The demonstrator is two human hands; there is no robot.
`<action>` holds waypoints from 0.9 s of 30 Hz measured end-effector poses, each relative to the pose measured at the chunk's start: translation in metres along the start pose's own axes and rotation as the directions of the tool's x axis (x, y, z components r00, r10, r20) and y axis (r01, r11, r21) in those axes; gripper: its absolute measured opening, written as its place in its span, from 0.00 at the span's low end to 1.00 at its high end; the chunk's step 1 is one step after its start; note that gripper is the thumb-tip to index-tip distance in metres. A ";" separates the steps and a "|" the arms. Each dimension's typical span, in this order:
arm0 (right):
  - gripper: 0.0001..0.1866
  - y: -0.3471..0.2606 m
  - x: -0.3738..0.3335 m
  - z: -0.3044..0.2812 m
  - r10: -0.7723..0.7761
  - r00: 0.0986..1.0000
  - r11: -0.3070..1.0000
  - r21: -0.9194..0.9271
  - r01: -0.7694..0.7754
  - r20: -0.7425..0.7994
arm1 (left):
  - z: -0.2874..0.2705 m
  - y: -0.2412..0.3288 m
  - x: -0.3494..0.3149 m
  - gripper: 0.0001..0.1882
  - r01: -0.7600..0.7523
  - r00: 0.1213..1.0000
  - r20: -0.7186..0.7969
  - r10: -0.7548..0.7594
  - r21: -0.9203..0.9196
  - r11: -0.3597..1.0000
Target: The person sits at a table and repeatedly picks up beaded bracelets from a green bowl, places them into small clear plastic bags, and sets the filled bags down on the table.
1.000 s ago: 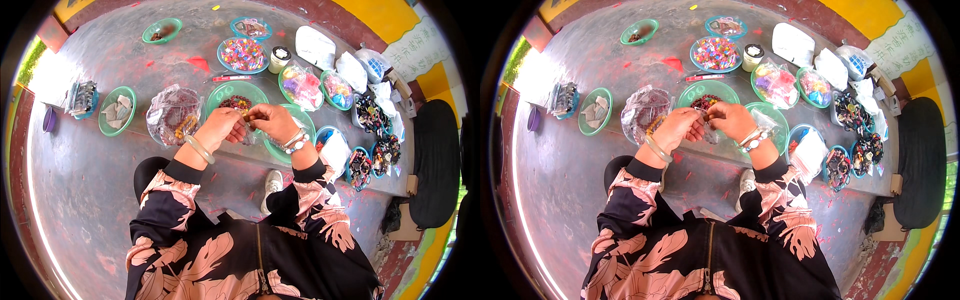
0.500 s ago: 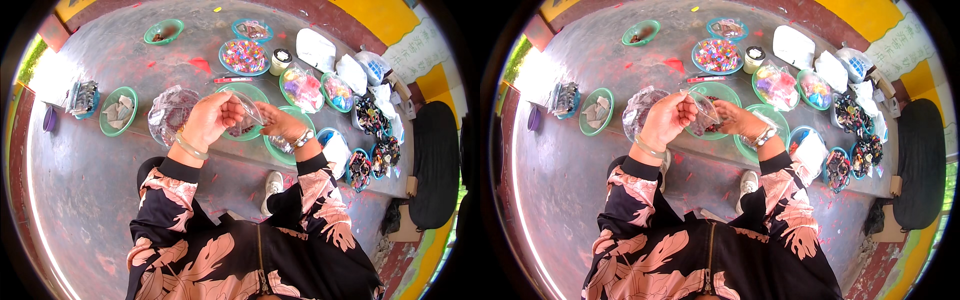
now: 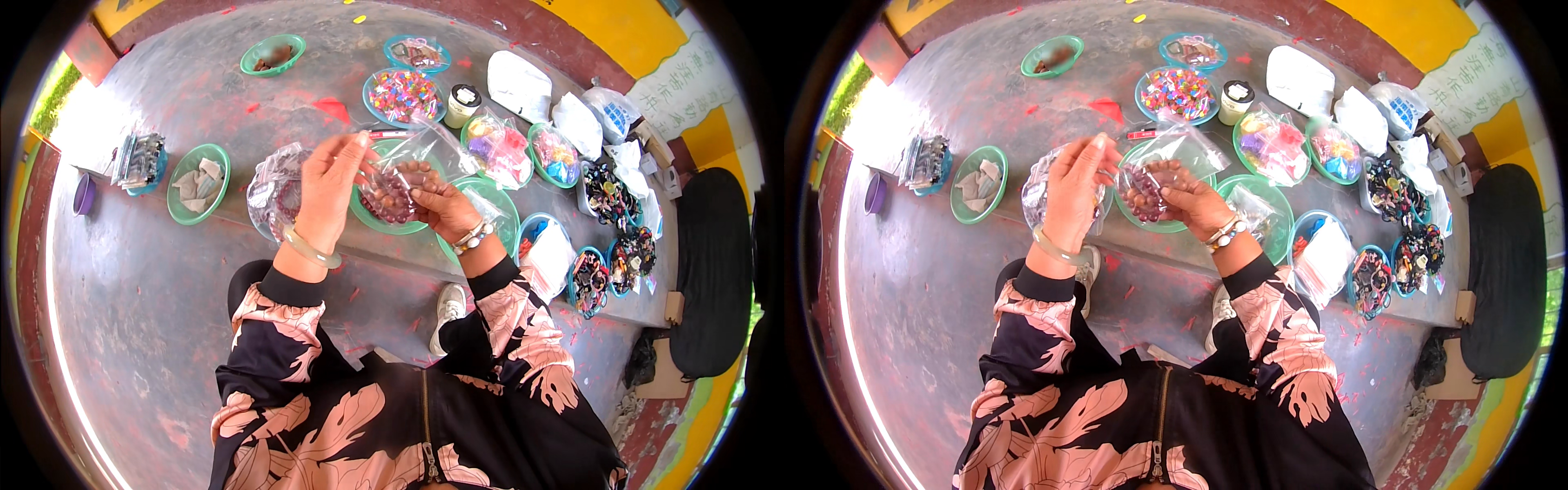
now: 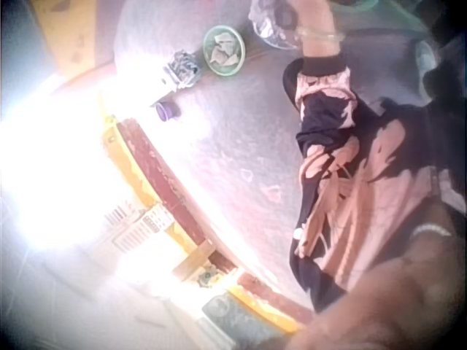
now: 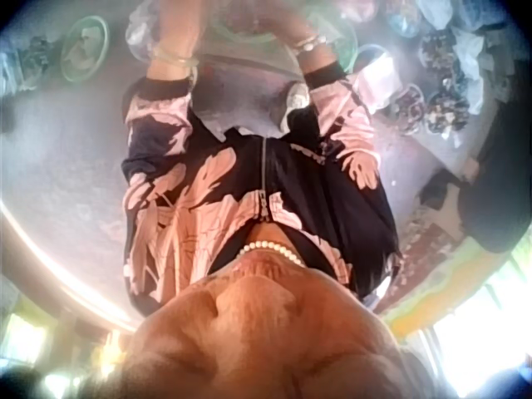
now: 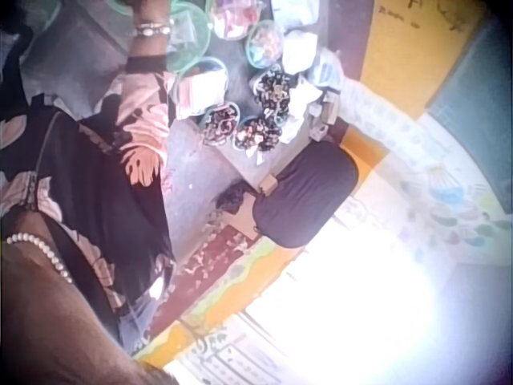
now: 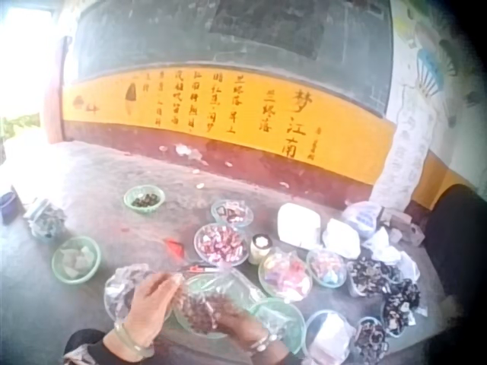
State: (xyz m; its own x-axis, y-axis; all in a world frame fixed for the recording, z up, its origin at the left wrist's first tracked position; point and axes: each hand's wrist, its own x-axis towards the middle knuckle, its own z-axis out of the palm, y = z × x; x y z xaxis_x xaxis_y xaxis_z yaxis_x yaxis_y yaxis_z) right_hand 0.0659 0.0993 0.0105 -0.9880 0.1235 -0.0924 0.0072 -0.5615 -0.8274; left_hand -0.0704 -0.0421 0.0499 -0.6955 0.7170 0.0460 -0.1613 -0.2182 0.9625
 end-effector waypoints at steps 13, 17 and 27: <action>0.18 -0.020 -0.022 -0.024 -0.184 0.983 0.982 -0.029 0.184 0.023 | 0.006 -0.005 -0.006 0.12 0.400 0.850 0.364 -0.380 0.022 0.916; 0.23 -0.027 -0.017 -0.017 -0.143 0.990 0.986 0.092 0.142 0.005 | 0.011 -0.012 -0.005 0.10 0.370 0.871 0.371 -0.323 -0.063 0.927; 0.14 -0.018 -0.014 -0.028 -0.097 0.961 0.961 0.226 0.157 -0.257 | 0.017 -0.014 -0.006 0.09 0.391 0.867 0.340 -0.365 -0.010 0.920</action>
State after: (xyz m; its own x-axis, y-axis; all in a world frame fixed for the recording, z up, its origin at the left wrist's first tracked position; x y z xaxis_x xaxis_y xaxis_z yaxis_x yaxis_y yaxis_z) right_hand 0.0835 0.1300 0.0110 -0.9110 0.3837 -0.1512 -0.1833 -0.7052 -0.6849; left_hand -0.0518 -0.0322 0.0406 -0.3062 0.9262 -0.2201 -0.4277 0.0727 0.9010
